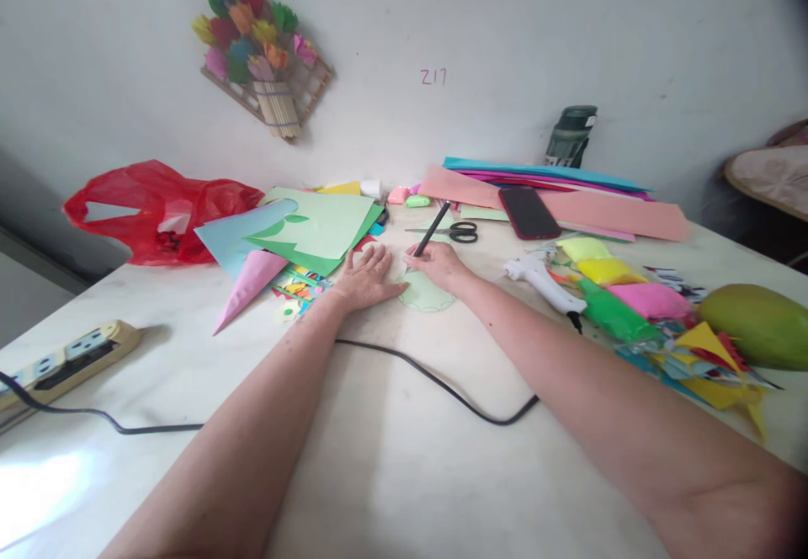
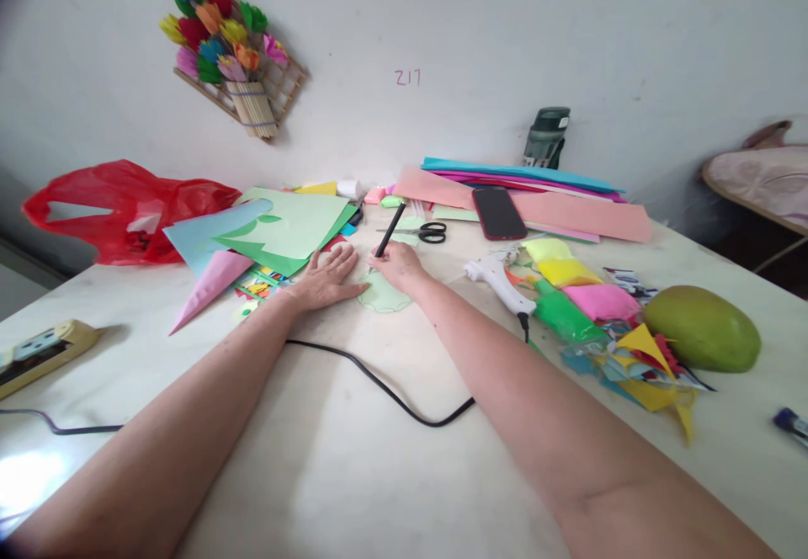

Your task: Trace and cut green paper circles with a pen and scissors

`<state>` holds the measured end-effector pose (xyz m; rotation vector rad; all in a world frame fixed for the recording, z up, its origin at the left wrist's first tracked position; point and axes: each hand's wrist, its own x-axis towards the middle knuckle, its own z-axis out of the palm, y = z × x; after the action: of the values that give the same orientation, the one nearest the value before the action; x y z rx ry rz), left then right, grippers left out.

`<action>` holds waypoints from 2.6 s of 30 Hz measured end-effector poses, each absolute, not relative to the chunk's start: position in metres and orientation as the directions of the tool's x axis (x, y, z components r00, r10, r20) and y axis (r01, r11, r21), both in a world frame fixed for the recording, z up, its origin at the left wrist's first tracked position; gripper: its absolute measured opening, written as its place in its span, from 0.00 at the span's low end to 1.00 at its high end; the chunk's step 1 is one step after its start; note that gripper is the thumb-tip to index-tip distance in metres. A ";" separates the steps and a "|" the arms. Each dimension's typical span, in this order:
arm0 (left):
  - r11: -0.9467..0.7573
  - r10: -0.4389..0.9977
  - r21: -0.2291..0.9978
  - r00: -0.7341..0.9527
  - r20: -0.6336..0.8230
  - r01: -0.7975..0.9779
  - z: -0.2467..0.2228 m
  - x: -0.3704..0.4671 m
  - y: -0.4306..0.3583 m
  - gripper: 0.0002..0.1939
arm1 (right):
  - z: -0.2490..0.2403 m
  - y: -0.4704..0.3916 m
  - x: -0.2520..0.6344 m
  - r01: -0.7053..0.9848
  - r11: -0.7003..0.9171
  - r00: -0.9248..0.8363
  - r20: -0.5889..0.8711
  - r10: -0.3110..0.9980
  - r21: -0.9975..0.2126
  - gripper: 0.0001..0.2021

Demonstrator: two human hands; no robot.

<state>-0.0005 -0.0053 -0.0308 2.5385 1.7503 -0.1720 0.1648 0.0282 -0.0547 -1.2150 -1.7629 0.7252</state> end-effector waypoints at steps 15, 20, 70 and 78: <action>-0.358 0.930 -0.018 0.354 -0.098 0.934 -0.032 -0.001 -0.005 0.41 | -0.058 0.031 0.165 0.371 0.372 -0.148 0.341 0.928 -0.851 0.06; -0.312 0.947 0.054 0.315 -0.063 0.949 -0.036 -0.004 -0.001 0.27 | -0.053 0.027 0.165 0.199 0.353 -0.144 0.329 0.933 -0.914 0.09; -0.339 0.937 0.015 0.339 -0.085 0.941 -0.029 0.001 -0.009 0.47 | -0.054 0.025 0.167 0.469 0.473 -0.248 0.403 0.881 -0.746 0.04; -0.337 0.938 0.008 0.337 -0.086 0.941 -0.029 0.000 -0.009 0.47 | -0.054 0.025 0.167 0.484 0.483 -0.256 0.409 0.876 -0.730 0.04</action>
<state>-0.0003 -0.0089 -0.0292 2.5224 1.7746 -0.1013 0.1668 0.0247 -0.0538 -1.1311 -1.9020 0.5983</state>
